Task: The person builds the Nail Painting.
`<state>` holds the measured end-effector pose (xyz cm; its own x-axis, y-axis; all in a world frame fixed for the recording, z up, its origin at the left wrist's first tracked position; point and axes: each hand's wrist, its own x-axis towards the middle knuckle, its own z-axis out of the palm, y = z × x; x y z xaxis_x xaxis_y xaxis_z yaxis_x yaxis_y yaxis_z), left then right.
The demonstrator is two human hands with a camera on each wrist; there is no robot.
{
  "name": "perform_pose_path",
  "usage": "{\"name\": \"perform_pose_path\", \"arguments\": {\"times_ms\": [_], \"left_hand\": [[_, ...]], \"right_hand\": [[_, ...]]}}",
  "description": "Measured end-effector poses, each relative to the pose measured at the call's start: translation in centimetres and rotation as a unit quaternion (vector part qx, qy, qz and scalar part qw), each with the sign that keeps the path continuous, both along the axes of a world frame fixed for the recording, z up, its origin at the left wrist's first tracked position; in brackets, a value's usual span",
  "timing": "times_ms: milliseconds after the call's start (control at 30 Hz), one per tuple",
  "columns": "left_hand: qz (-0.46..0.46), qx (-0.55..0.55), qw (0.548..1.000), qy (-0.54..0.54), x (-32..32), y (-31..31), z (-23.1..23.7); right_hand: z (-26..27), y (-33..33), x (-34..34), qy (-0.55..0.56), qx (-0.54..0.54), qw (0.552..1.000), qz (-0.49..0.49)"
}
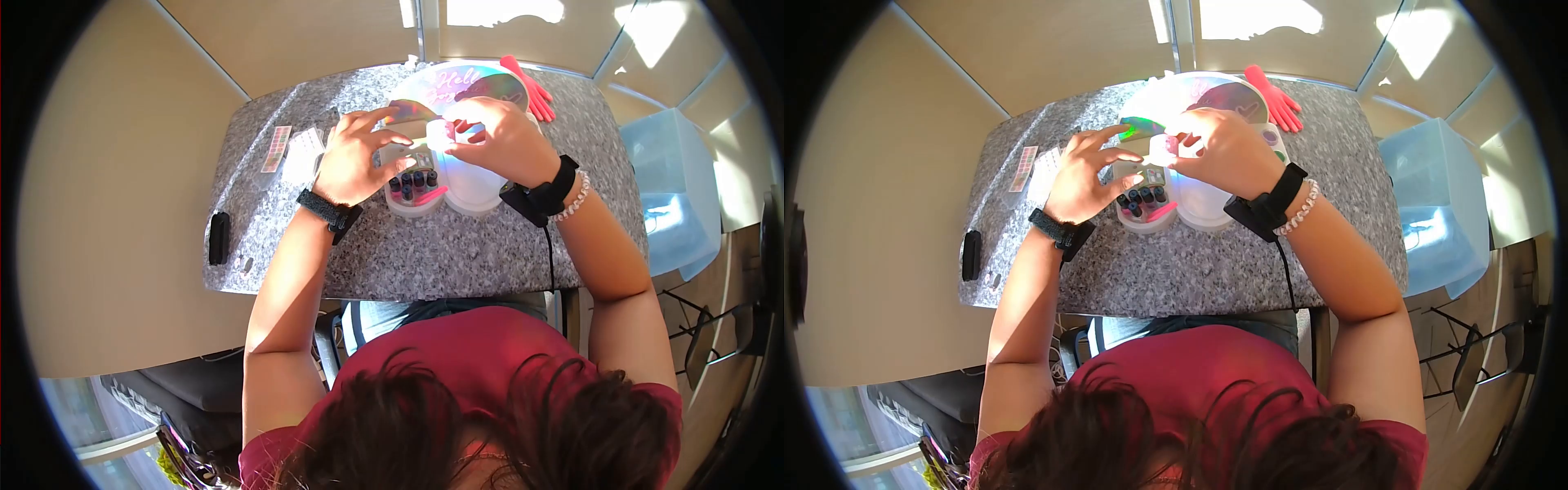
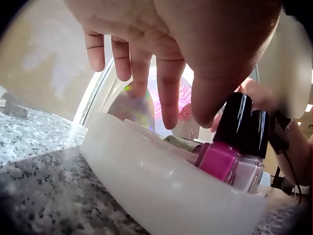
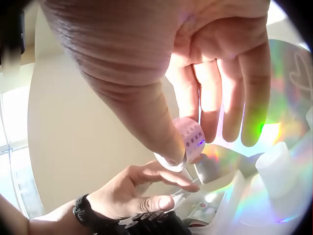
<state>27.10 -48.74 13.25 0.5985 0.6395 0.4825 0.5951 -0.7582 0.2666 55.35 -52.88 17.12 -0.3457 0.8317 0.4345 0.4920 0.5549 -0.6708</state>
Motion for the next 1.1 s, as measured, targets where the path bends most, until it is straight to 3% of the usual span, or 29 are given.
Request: {"name": "perform_pose_path", "arguments": {"times_ms": [33,100,333,400,500,633,800,900,967,1033,1100], "left_hand": [[-0.002,0.003,1.0,0.015,0.3,0.2,-0.2],[0.003,0.003,0.999,0.042,0.4,0.3,-0.3],[-0.008,0.013,0.997,0.079,0.3,0.5,-0.5],[-0.014,0.001,0.997,0.071,0.1,0.6,-0.6],[-0.031,-0.022,0.999,0.036,-0.3,0.5,-0.2],[-0.018,-0.007,0.999,0.037,-1.6,0.2,0.1],[-0.012,0.004,0.999,0.029,-1.9,0.3,-0.7],[-0.018,-0.004,1.0,-0.005,-1.8,0.6,-0.7],[-0.07,0.012,0.995,-0.066,-1.9,1.0,-1.0],[-0.067,0.003,0.997,-0.05,-2.2,1.1,-1.4],[-0.062,-0.006,0.997,-0.035,-2.3,1.2,-1.8]], "right_hand": [[-0.5,0.7,0.0,0.001,0.001,1.0,0.002],[-1.7,1.7,0.1,-0.071,0.113,0.991,0.002],[-2.8,3.1,-0.7,-0.072,0.071,0.995,0.0],[-3.3,3.4,-1.1,-0.089,0.158,0.983,-0.001],[-2.8,3.0,-1.7,-0.13,0.106,0.986,0.008],[-4.0,3.9,-2.3,-0.154,0.121,0.98,0.023],[-3.5,3.4,-3.1,-0.265,0.108,0.958,0.028],[-4.0,3.8,-3.5,-0.287,0.114,0.951,0.01],[-3.9,4.2,-3.3,-0.277,0.116,0.954,0.018],[-3.4,4.0,-3.1,-0.267,0.117,0.956,0.025],[-2.3,3.8,-2.8,-0.252,0.026,0.966,0.053]]}}
